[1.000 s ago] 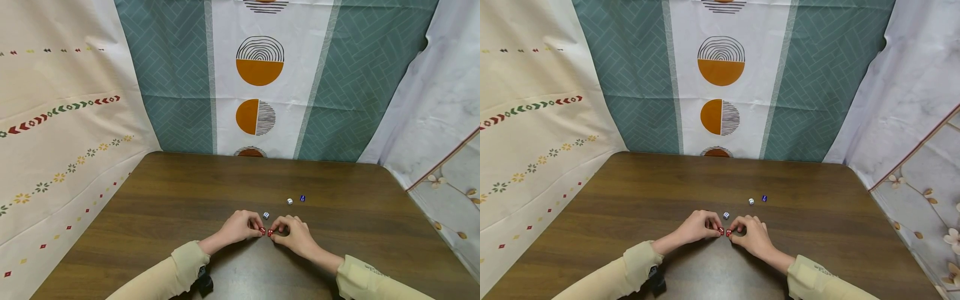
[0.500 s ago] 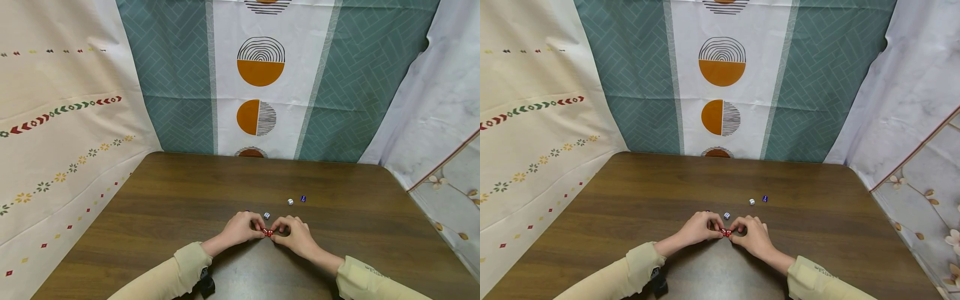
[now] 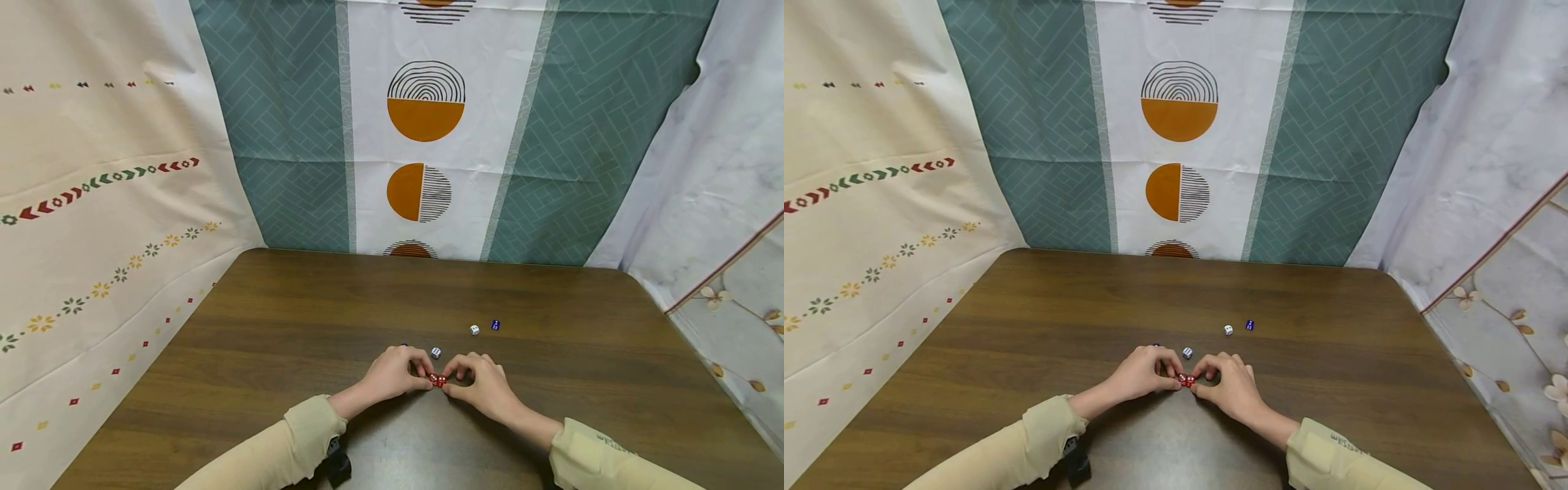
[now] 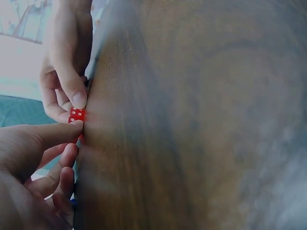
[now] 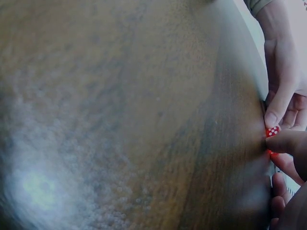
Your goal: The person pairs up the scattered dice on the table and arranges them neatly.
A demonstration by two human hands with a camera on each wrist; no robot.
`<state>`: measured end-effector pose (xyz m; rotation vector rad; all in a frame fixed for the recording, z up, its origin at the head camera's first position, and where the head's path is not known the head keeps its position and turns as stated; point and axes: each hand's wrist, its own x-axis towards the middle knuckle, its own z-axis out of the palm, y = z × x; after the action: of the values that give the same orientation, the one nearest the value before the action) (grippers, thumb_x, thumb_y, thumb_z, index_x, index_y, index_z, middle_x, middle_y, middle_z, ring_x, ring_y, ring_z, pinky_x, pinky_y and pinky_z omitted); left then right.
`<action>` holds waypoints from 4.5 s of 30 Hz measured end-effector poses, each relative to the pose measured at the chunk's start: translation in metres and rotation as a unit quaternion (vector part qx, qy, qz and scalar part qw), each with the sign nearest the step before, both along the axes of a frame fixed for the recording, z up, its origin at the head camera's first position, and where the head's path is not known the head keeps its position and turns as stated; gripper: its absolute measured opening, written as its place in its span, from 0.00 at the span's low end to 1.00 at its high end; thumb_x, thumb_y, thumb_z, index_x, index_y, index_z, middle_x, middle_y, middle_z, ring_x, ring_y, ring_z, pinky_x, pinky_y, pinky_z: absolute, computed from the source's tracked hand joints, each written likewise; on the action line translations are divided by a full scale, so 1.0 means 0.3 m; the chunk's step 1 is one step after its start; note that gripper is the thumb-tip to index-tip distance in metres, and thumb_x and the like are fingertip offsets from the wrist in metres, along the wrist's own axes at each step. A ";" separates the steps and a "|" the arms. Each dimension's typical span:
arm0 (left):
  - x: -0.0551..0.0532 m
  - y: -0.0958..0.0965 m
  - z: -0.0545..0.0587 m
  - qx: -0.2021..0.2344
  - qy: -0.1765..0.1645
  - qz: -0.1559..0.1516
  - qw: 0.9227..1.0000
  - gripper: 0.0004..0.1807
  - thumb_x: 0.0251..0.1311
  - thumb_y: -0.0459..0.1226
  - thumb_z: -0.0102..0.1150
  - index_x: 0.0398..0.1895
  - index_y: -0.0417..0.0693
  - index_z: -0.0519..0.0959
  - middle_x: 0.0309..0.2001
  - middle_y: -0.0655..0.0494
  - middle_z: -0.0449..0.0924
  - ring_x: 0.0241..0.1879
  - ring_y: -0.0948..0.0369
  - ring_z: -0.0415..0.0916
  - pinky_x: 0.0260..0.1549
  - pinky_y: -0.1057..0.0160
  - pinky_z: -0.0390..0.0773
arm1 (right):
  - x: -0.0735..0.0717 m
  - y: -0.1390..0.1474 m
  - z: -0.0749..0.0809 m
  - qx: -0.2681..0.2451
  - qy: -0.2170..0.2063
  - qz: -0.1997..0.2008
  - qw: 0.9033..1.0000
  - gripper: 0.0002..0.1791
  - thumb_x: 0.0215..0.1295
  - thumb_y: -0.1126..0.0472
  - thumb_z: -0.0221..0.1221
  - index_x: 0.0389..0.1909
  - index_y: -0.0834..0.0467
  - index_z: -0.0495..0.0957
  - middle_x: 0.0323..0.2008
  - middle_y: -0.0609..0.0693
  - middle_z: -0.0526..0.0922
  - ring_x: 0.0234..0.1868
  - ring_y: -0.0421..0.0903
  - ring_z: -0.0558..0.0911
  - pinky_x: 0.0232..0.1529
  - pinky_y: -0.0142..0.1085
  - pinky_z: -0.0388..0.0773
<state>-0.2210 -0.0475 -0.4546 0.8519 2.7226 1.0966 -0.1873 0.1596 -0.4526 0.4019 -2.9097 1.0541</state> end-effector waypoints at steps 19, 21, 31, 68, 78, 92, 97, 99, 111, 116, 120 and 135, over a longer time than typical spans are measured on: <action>-0.008 -0.006 0.004 0.006 -0.016 -0.018 1.000 0.07 0.50 0.38 0.75 0.32 0.52 0.85 0.26 0.61 0.82 0.17 0.74 0.66 0.20 0.73 0.70 | -0.001 0.005 -0.002 -0.001 0.004 0.004 1.000 0.10 0.50 0.52 0.73 0.29 0.37 0.81 0.27 0.39 0.76 0.32 0.39 0.68 0.39 0.37 0.56; -0.015 -0.013 0.009 0.012 -0.028 -0.032 0.999 0.08 0.50 0.38 0.75 0.33 0.51 0.85 0.27 0.60 0.82 0.17 0.73 0.67 0.20 0.73 0.71 | -0.001 0.005 -0.004 -0.001 0.006 0.003 1.000 0.10 0.50 0.52 0.73 0.29 0.37 0.81 0.27 0.38 0.75 0.32 0.39 0.68 0.39 0.37 0.56; -0.093 -0.046 0.027 0.015 -0.034 -0.036 0.999 0.08 0.56 0.33 0.70 0.39 0.45 0.84 0.31 0.54 0.84 0.24 0.68 0.74 0.23 0.71 0.74 | -0.004 0.004 -0.005 0.000 0.000 -0.001 1.000 0.09 0.50 0.51 0.73 0.29 0.37 0.81 0.27 0.38 0.75 0.33 0.39 0.67 0.39 0.37 0.56; -0.168 0.028 0.011 -0.013 0.014 -0.036 0.999 0.03 0.57 0.37 0.70 0.34 0.53 0.85 0.35 0.58 0.83 0.32 0.68 0.75 0.36 0.71 0.75 | -0.008 0.007 -0.010 -0.006 -0.003 0.000 1.000 0.09 0.51 0.51 0.73 0.29 0.37 0.82 0.27 0.38 0.75 0.32 0.40 0.68 0.39 0.37 0.57; -0.157 0.020 0.006 -0.006 0.004 -0.030 1.000 0.04 0.56 0.35 0.70 0.34 0.52 0.85 0.34 0.57 0.83 0.33 0.66 0.76 0.36 0.70 0.76 | -0.007 0.008 -0.008 -0.008 -0.010 0.001 1.000 0.09 0.51 0.51 0.73 0.30 0.37 0.82 0.28 0.39 0.76 0.33 0.40 0.68 0.39 0.37 0.56; -0.118 0.008 -0.003 0.020 0.005 -0.020 1.000 0.05 0.54 0.35 0.72 0.32 0.49 0.85 0.30 0.57 0.84 0.28 0.70 0.73 0.31 0.72 0.74 | -0.005 0.006 -0.006 -0.008 -0.006 0.000 1.000 0.09 0.50 0.51 0.73 0.29 0.37 0.82 0.27 0.38 0.75 0.33 0.40 0.68 0.40 0.37 0.56; -0.108 0.009 -0.002 0.023 0.005 -0.018 1.000 0.05 0.53 0.34 0.72 0.32 0.48 0.85 0.30 0.56 0.84 0.27 0.70 0.72 0.30 0.73 0.74 | -0.005 0.006 -0.005 -0.007 -0.006 0.001 1.000 0.09 0.51 0.51 0.73 0.29 0.37 0.82 0.27 0.38 0.76 0.33 0.40 0.68 0.40 0.37 0.56; -0.107 0.008 0.000 0.024 0.003 -0.015 1.000 0.05 0.53 0.34 0.73 0.32 0.48 0.85 0.30 0.55 0.84 0.27 0.70 0.72 0.30 0.72 0.73 | -0.006 0.006 -0.006 -0.007 -0.005 0.002 1.000 0.09 0.51 0.51 0.73 0.30 0.37 0.82 0.27 0.38 0.75 0.33 0.40 0.68 0.40 0.37 0.57; -0.112 0.006 -0.003 0.033 -0.007 -0.013 0.999 0.06 0.52 0.34 0.73 0.32 0.47 0.85 0.30 0.54 0.83 0.27 0.70 0.72 0.29 0.73 0.73 | -0.008 0.007 -0.008 -0.006 -0.001 0.005 1.000 0.09 0.50 0.51 0.73 0.29 0.37 0.82 0.27 0.38 0.75 0.33 0.40 0.68 0.40 0.37 0.57; -0.113 0.006 -0.001 0.035 -0.009 -0.013 0.999 0.06 0.51 0.34 0.74 0.32 0.46 0.85 0.30 0.53 0.83 0.26 0.71 0.71 0.28 0.73 0.73 | -0.008 0.006 -0.010 -0.005 -0.002 0.004 1.000 0.09 0.50 0.50 0.73 0.29 0.37 0.82 0.27 0.37 0.75 0.33 0.39 0.68 0.40 0.37 0.57; -0.110 0.006 0.003 0.037 -0.012 -0.013 0.999 0.06 0.51 0.34 0.74 0.31 0.46 0.85 0.29 0.53 0.83 0.26 0.71 0.71 0.27 0.73 0.73 | -0.008 0.008 -0.009 -0.006 0.000 0.005 1.000 0.09 0.50 0.50 0.73 0.30 0.37 0.82 0.27 0.38 0.76 0.33 0.39 0.68 0.40 0.37 0.57; -0.110 0.016 0.009 0.025 -0.007 -0.013 1.000 0.06 0.52 0.33 0.73 0.31 0.44 0.84 0.28 0.53 0.82 0.27 0.68 0.72 0.29 0.72 0.72 | -0.045 0.074 0.034 -0.029 -0.051 0.118 0.991 0.17 0.55 0.52 0.72 0.45 0.50 0.82 0.36 0.47 0.79 0.33 0.38 0.72 0.36 0.32 0.69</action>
<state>-0.2542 -0.0426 -0.4521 0.8808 2.6760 1.1663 -0.2007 0.1820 -0.4423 0.7268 -2.9660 1.2182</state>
